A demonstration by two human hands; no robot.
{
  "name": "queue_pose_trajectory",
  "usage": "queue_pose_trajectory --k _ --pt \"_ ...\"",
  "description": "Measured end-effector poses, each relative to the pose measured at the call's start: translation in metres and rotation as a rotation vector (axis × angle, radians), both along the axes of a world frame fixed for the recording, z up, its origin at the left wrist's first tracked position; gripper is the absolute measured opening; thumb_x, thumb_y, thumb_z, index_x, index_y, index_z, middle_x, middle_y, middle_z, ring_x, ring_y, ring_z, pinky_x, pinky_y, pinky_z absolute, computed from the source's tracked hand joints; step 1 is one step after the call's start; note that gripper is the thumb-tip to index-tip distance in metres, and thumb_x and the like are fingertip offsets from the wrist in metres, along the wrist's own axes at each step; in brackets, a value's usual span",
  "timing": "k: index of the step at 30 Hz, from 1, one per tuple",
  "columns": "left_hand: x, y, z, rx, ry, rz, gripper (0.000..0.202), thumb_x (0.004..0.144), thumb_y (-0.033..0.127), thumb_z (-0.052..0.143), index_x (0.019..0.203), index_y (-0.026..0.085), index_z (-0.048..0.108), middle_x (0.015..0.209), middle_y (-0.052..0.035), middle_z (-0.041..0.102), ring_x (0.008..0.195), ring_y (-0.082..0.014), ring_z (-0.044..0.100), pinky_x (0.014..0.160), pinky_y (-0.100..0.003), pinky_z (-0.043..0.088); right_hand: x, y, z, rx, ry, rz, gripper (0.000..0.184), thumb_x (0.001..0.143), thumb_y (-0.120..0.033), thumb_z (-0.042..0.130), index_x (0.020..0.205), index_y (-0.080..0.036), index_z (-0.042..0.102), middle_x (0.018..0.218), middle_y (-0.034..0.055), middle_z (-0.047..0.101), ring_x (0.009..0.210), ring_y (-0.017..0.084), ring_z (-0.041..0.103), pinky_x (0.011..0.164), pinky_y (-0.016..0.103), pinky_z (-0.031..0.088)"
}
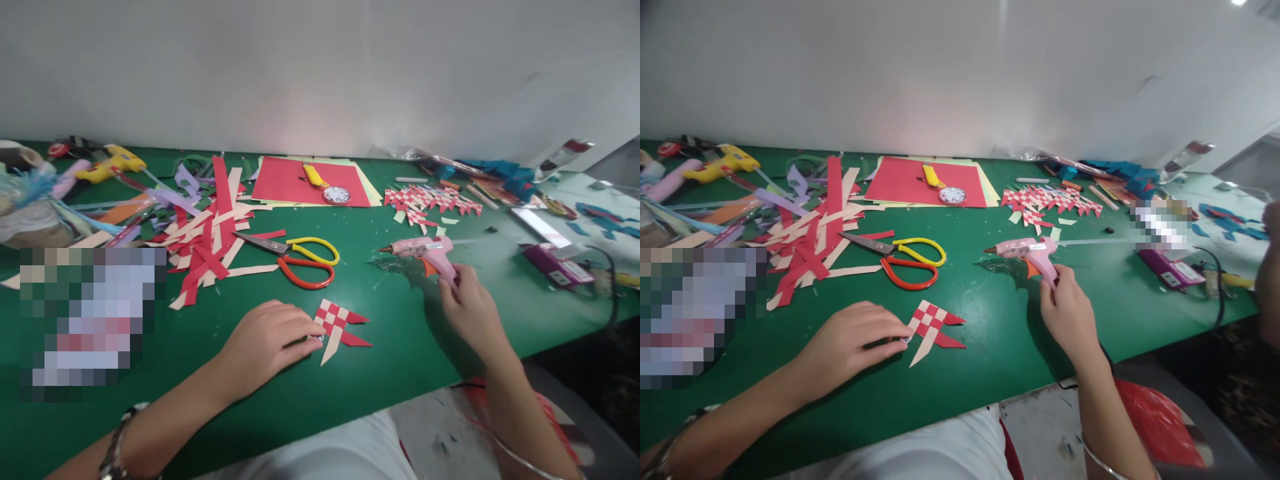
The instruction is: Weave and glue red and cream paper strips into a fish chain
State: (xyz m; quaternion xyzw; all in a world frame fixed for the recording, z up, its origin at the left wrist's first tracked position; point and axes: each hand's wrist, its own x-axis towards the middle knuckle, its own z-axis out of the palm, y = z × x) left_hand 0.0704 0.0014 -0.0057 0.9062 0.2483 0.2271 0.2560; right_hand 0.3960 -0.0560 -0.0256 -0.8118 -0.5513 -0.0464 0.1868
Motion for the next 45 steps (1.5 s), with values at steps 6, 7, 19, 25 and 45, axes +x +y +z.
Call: queue_pose_trajectory --k 6,7,19,25,45 --pt "-0.005 0.007 0.009 -0.122 -0.178 0.349 0.011 0.078 0.031 0.063 0.075 0.021 0.067 0.066 0.0046 0.066 0.058 -0.0086 0.058 0.057 -0.018 0.044 -0.034 -0.005 0.006 0.078 0.077 0.298 0.047 0.078 -0.051 0.051 0.108 -0.016 0.049 0.076 0.0038 0.057 0.059 0.016 0.051 0.057 0.028 0.041" --pt "-0.006 0.009 0.009 -0.135 -0.194 0.383 0.011 0.077 0.032 0.064 0.075 0.021 0.067 0.064 0.0047 0.065 0.057 -0.0086 0.057 0.056 -0.018 0.044 -0.038 -0.005 0.005 0.086 0.071 0.309 0.050 0.076 -0.055 0.053 0.108 -0.016 0.049 0.077 0.0040 0.058 0.059 0.016 0.051 0.057 0.028 0.042" --pt "-0.006 0.010 0.008 -0.151 -0.205 0.453 0.013 0.076 0.034 0.063 0.073 0.022 0.068 0.063 0.0037 0.064 0.055 -0.0097 0.057 0.053 -0.020 0.045 -0.059 -0.006 0.003 0.147 -0.046 0.335 0.045 0.082 -0.052 0.050 0.109 -0.017 0.052 0.079 0.0041 0.059 0.063 0.016 0.054 0.055 0.026 0.043" --pt "-0.006 0.009 0.008 -0.158 -0.198 0.416 0.011 0.076 0.032 0.063 0.075 0.022 0.068 0.062 0.0046 0.062 0.054 -0.0085 0.055 0.054 -0.019 0.044 -0.058 -0.005 0.000 0.098 -0.080 0.358 0.043 0.084 -0.049 0.047 0.112 -0.017 0.052 0.083 0.0046 0.060 0.068 0.017 0.058 0.051 0.024 0.042" --pt "0.001 0.003 -0.002 -0.057 -0.004 0.146 0.013 0.084 0.031 0.057 0.083 0.023 0.067 0.067 0.0048 0.064 0.060 -0.0082 0.055 0.062 -0.021 0.039 -0.056 -0.005 -0.002 0.068 -0.117 0.376 0.040 0.086 -0.047 0.046 0.113 -0.017 0.052 0.089 0.0056 0.062 0.071 0.017 0.061 0.049 0.024 0.042"
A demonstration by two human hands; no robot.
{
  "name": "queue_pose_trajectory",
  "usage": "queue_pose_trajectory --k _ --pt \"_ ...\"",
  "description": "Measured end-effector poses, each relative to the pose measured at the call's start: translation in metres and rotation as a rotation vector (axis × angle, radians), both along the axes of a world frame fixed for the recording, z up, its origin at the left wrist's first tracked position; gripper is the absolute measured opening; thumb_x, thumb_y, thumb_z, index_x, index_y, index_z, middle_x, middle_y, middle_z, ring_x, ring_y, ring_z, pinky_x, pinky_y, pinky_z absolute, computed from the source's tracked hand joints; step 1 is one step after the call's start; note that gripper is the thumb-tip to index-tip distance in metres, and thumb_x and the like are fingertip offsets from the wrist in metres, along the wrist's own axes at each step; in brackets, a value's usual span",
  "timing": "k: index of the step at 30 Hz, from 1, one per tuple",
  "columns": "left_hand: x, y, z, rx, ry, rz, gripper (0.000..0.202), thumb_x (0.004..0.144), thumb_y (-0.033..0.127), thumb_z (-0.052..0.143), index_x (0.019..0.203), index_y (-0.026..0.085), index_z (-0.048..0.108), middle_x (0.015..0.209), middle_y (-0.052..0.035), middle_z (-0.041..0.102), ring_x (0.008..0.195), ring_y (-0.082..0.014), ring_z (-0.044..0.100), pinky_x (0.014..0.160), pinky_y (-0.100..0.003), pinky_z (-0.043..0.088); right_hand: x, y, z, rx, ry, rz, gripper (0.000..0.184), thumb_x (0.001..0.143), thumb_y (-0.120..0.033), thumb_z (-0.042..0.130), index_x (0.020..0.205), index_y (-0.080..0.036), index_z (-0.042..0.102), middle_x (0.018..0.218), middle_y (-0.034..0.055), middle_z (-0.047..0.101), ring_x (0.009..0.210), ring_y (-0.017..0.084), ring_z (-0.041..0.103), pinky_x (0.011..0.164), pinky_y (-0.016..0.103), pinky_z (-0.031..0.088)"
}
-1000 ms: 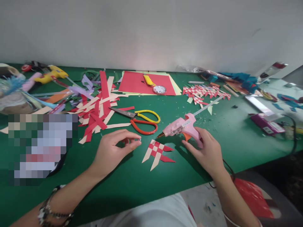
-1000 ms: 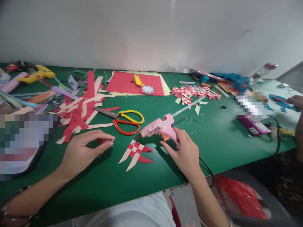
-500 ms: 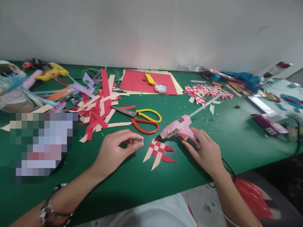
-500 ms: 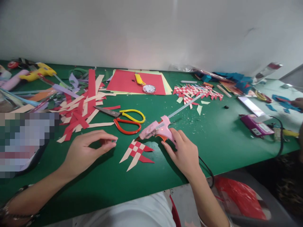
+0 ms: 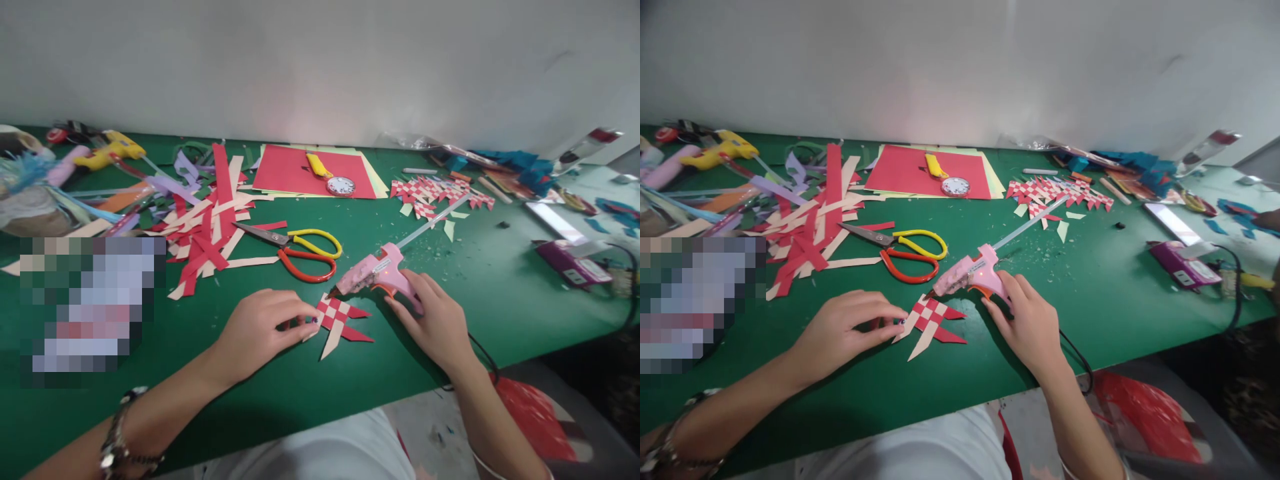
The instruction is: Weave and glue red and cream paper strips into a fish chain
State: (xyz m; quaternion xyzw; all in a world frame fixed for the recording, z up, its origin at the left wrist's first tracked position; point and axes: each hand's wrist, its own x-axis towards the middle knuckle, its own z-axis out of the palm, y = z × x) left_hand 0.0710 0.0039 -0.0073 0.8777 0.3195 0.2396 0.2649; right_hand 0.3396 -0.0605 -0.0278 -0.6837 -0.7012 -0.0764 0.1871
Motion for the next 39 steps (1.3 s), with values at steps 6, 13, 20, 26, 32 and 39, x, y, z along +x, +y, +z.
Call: queue_pose_trajectory --k 6,13,20,26,32,39 --pt "0.002 0.000 -0.005 0.112 0.150 -0.105 0.019 0.088 0.033 0.050 0.085 0.023 0.066 0.073 0.0040 0.067 0.066 -0.0095 0.059 0.064 -0.023 0.036 -0.001 -0.001 0.001 -0.010 -0.014 0.004 0.039 0.087 -0.045 0.044 0.113 -0.017 0.051 0.090 0.0064 0.062 0.072 0.018 0.061 0.049 0.024 0.042" --pt "0.003 -0.001 -0.010 0.092 0.201 -0.132 0.021 0.089 0.030 0.048 0.087 0.022 0.066 0.076 0.0014 0.066 0.070 -0.0120 0.059 0.065 -0.023 0.037 0.000 0.000 0.001 -0.005 -0.028 0.002 0.039 0.088 -0.045 0.042 0.114 -0.017 0.051 0.088 0.0065 0.062 0.071 0.018 0.060 0.048 0.024 0.040" --pt "0.004 -0.002 -0.010 0.057 0.200 -0.119 0.019 0.088 0.029 0.049 0.086 0.022 0.067 0.077 0.0008 0.066 0.070 -0.0128 0.059 0.064 -0.022 0.039 -0.001 -0.001 0.001 0.001 -0.059 -0.018 0.039 0.088 -0.045 0.042 0.114 -0.017 0.051 0.087 0.0055 0.061 0.071 0.018 0.060 0.048 0.024 0.039" --pt "0.005 -0.001 -0.011 0.058 0.194 -0.110 0.020 0.087 0.030 0.050 0.084 0.021 0.067 0.077 0.0007 0.066 0.068 -0.0121 0.059 0.062 -0.022 0.039 0.003 0.000 0.006 0.056 -0.006 -0.076 0.045 0.082 -0.052 0.049 0.112 -0.018 0.052 0.085 0.0050 0.060 0.070 0.018 0.058 0.052 0.025 0.041" --pt "0.006 -0.002 -0.010 0.031 0.196 -0.096 0.018 0.086 0.030 0.052 0.085 0.022 0.068 0.076 0.0010 0.066 0.067 -0.0120 0.059 0.061 -0.022 0.039 0.020 0.003 0.002 0.022 -0.066 -0.214 0.044 0.082 -0.053 0.047 0.109 -0.019 0.052 0.089 0.0068 0.060 0.071 0.022 0.056 0.055 0.029 0.039" --pt "0.004 -0.001 -0.004 -0.156 0.060 0.042 0.018 0.084 0.034 0.054 0.083 0.024 0.068 0.074 0.0022 0.063 0.058 -0.0090 0.055 0.057 -0.020 0.041 -0.021 -0.008 0.015 0.152 0.034 -0.075 0.031 0.084 -0.043 0.049 0.101 -0.018 0.051 0.088 0.0094 0.055 0.083 0.024 0.052 0.071 0.036 0.043"
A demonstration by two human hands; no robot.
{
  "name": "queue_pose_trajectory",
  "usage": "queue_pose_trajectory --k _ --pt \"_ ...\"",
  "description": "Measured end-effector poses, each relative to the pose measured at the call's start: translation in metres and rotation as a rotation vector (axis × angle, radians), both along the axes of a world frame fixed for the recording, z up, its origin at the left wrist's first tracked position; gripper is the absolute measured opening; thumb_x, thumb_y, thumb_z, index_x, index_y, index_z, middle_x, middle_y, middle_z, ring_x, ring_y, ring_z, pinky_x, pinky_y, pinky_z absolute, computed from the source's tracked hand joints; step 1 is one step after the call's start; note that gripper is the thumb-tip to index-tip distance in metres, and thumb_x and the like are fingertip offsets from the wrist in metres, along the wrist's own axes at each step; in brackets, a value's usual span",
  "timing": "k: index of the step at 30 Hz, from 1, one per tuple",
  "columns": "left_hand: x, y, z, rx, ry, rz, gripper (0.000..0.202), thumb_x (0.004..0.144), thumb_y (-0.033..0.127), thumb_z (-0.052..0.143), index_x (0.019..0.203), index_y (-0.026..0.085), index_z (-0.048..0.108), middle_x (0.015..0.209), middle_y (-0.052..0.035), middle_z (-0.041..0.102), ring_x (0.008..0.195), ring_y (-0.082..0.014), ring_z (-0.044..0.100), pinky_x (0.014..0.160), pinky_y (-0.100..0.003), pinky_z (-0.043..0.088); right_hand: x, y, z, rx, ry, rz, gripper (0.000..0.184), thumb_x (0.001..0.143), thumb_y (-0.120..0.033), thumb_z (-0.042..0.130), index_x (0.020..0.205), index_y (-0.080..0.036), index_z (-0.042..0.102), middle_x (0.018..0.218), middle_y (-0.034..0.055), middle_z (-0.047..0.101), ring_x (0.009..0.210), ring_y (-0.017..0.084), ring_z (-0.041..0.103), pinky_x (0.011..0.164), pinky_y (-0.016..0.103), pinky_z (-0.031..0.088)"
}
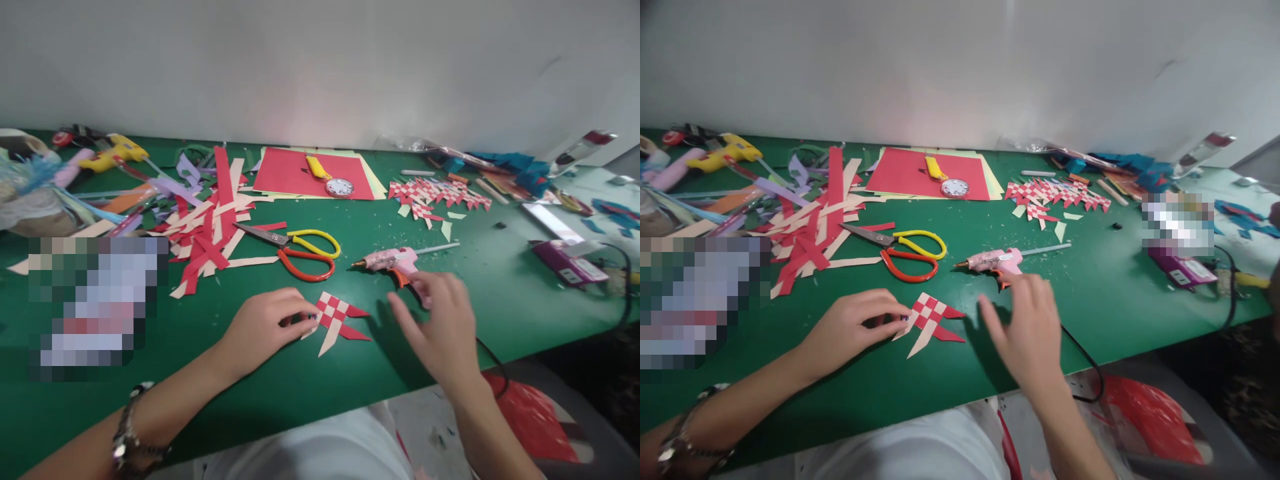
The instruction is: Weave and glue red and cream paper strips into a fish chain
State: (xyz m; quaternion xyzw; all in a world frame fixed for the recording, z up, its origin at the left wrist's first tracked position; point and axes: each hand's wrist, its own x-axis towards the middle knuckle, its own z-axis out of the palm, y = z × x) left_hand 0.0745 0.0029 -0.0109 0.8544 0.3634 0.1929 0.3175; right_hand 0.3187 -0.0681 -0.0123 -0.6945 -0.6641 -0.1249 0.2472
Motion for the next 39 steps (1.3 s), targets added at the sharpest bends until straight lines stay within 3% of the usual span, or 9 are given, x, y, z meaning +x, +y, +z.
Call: queue_pose_trajectory --k 2,5,11,26,35,39 --pt "-0.001 0.002 0.002 -0.001 -0.033 0.052 0.019 0.083 0.036 0.055 0.083 0.024 0.069 0.073 0.0023 0.062 0.056 -0.0087 0.053 0.057 -0.020 0.041 -0.023 -0.004 0.002 -0.142 0.076 0.190 0.034 0.083 -0.045 0.052 0.104 -0.018 0.051 0.092 0.0090 0.056 0.086 0.023 0.052 0.071 0.035 0.045" --pt "0.000 0.007 0.003 0.032 -0.034 0.066 0.018 0.082 0.036 0.055 0.083 0.023 0.069 0.073 0.0024 0.062 0.057 -0.0089 0.053 0.058 -0.020 0.042 -0.046 -0.006 -0.002 -0.248 0.128 0.273 0.046 0.078 -0.049 0.058 0.109 -0.016 0.050 0.099 0.0106 0.056 0.090 0.025 0.051 0.075 0.037 0.046" --pt "0.008 0.017 0.001 0.051 -0.019 0.057 0.019 0.082 0.035 0.054 0.085 0.023 0.069 0.075 0.0014 0.065 0.058 -0.0101 0.055 0.057 -0.021 0.043 -0.052 -0.004 -0.009 -0.268 0.236 0.282 0.028 0.078 -0.037 0.060 0.097 -0.017 0.054 0.094 0.0081 0.056 0.083 0.022 0.051 0.072 0.037 0.047" --pt "0.024 0.026 -0.008 0.061 0.025 0.012 0.020 0.084 0.034 0.055 0.090 0.022 0.069 0.082 0.0009 0.066 0.063 -0.0105 0.056 0.062 -0.022 0.041 -0.049 -0.004 -0.011 -0.270 0.282 0.292 0.029 0.078 -0.035 0.060 0.099 -0.015 0.054 0.097 0.0095 0.055 0.086 0.022 0.049 0.075 0.038 0.046" --pt "0.025 0.028 -0.005 0.052 0.054 -0.011 0.023 0.083 0.037 0.055 0.098 0.023 0.066 0.077 0.0032 0.064 0.054 -0.0086 0.051 0.062 -0.023 0.041 -0.049 -0.005 -0.012 -0.282 0.302 0.296 0.031 0.079 -0.035 0.060 0.101 -0.015 0.054 0.098 0.0090 0.054 0.088 0.022 0.048 0.077 0.037 0.045" --pt "0.017 0.026 -0.006 0.155 0.075 -0.011 0.027 0.086 0.038 0.050 0.105 0.023 0.063 0.082 0.0023 0.066 0.057 -0.0095 0.054 0.064 -0.024 0.043 -0.048 -0.005 -0.012 -0.276 0.302 0.296 0.030 0.078 -0.035 0.061 0.100 -0.014 0.054 0.098 0.0090 0.054 0.087 0.021 0.047 0.075 0.037 0.046"
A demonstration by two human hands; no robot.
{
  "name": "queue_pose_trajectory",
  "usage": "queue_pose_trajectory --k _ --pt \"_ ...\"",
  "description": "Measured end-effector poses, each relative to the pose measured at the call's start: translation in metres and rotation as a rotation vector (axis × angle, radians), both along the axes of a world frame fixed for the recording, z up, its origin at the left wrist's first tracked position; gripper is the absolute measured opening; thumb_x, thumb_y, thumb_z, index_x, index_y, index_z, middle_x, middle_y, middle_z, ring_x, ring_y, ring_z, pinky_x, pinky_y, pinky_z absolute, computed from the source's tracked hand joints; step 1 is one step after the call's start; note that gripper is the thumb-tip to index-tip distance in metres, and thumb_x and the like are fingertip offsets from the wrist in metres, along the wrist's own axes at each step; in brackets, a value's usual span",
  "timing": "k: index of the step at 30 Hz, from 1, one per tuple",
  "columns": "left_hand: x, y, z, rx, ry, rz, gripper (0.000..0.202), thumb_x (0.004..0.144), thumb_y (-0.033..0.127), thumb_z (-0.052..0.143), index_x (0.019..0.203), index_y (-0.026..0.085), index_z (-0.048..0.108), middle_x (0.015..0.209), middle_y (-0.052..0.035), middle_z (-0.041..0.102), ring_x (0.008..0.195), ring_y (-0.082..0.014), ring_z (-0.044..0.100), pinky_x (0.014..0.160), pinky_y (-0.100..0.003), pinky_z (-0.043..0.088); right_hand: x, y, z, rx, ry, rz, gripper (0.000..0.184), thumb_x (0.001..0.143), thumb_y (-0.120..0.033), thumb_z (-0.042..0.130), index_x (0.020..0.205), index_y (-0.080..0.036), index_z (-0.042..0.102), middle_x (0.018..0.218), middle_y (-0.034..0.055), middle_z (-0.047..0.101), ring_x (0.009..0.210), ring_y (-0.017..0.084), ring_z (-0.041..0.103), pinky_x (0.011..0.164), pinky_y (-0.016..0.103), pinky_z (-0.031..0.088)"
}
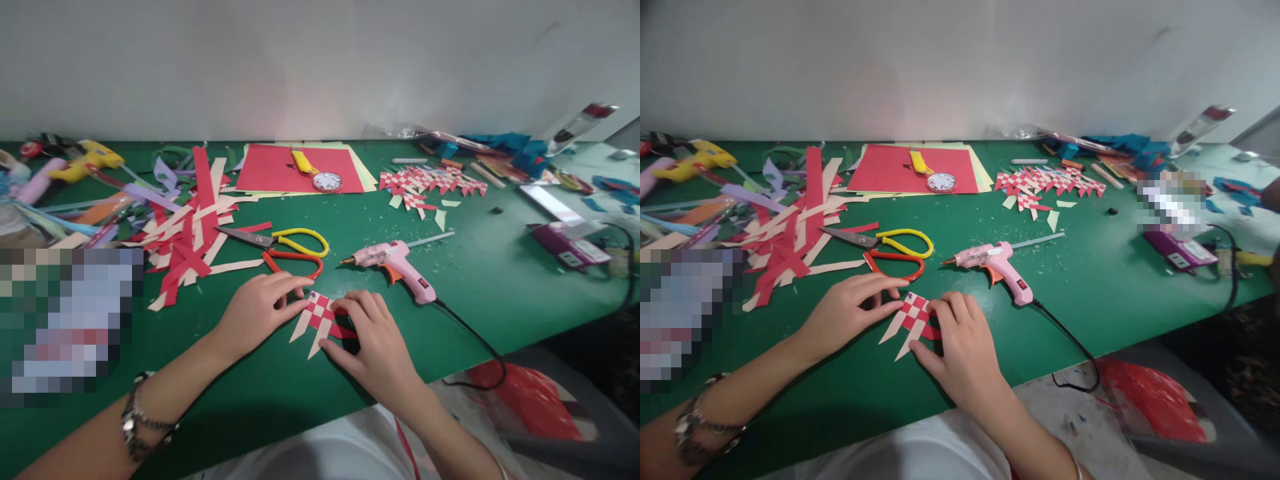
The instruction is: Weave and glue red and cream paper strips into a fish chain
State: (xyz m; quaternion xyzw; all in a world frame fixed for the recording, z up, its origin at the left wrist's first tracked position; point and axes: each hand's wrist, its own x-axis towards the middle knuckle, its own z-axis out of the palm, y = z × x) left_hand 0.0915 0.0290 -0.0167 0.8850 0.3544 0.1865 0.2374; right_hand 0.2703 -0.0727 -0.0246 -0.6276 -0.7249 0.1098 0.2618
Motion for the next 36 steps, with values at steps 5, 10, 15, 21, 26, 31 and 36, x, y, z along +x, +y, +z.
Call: queue_pose_trajectory --k 5,10,15,21,26,31,36 --pt "-0.0084 -0.0011 -0.0047 0.265 0.102 -0.158 0.030 0.093 0.033 0.039 0.109 0.021 0.060 0.093 -0.0015 0.069 0.082 -0.0136 0.061 0.071 -0.025 0.041 0.0002 0.0002 -0.0005 -0.006 0.005 -0.002 0.030 0.078 -0.034 0.061 0.100 -0.014 0.054 0.099 0.0091 0.053 0.087 0.022 0.047 0.075 0.037 0.045" --pt "-0.0064 -0.0005 -0.0044 0.367 0.136 -0.190 0.033 0.095 0.030 0.033 0.106 0.020 0.063 0.085 -0.0012 0.067 0.073 -0.0120 0.059 0.066 -0.026 0.040 0.0006 0.0000 -0.0013 -0.012 0.011 0.005 0.030 0.078 -0.035 0.061 0.100 -0.015 0.054 0.099 0.0087 0.053 0.088 0.022 0.046 0.077 0.037 0.044" --pt "-0.0050 0.0002 -0.0037 0.454 0.150 -0.215 0.030 0.093 0.021 0.035 0.099 0.020 0.064 0.079 -0.0008 0.064 0.071 -0.0123 0.056 0.065 -0.027 0.038 0.0004 0.0000 -0.0010 -0.008 0.010 0.006 0.031 0.078 -0.035 0.061 0.100 -0.015 0.054 0.098 0.0090 0.053 0.088 0.022 0.047 0.076 0.037 0.045" --pt "-0.0054 0.0005 -0.0061 0.521 0.175 -0.242 0.029 0.090 0.013 0.036 0.101 0.019 0.063 0.080 -0.0006 0.064 0.070 -0.0119 0.056 0.067 -0.027 0.038 0.0000 -0.0002 -0.0006 -0.011 0.001 0.007 0.030 0.079 -0.036 0.060 0.100 -0.015 0.055 0.098 0.0087 0.053 0.087 0.023 0.047 0.076 0.037 0.045" --pt "-0.0049 -0.0011 -0.0058 0.607 0.221 -0.281 0.028 0.090 0.011 0.036 0.102 0.017 0.061 0.080 -0.0019 0.064 0.071 -0.0130 0.058 0.068 -0.028 0.039 0.0005 0.0000 -0.0014 -0.010 0.012 0.005 0.030 0.079 -0.036 0.060 0.100 -0.016 0.054 0.098 0.0085 0.053 0.088 0.023 0.047 0.078 0.038 0.044" --pt "-0.0046 -0.0026 -0.0038 0.638 0.245 -0.296 0.028 0.089 0.010 0.037 0.102 0.016 0.061 0.080 -0.0026 0.065 0.072 -0.0135 0.059 0.067 -0.028 0.039 0.0011 -0.0002 -0.0026 -0.023 0.013 0.004 0.031 0.079 -0.036 0.060 0.102 -0.016 0.054 0.100 0.0084 0.053 0.089 0.022 0.047 0.078 0.037 0.044" --pt "-0.0040 -0.0031 -0.0032 0.661 0.249 -0.311 0.029 0.090 0.011 0.035 0.102 0.015 0.061 0.080 -0.0034 0.067 0.074 -0.0139 0.060 0.066 -0.028 0.039 0.0004 -0.0002 -0.0021 -0.022 0.029 0.005 0.031 0.078 -0.036 0.062 0.100 -0.016 0.053 0.099 0.0083 0.053 0.089 0.022 0.047 0.078 0.036 0.043"
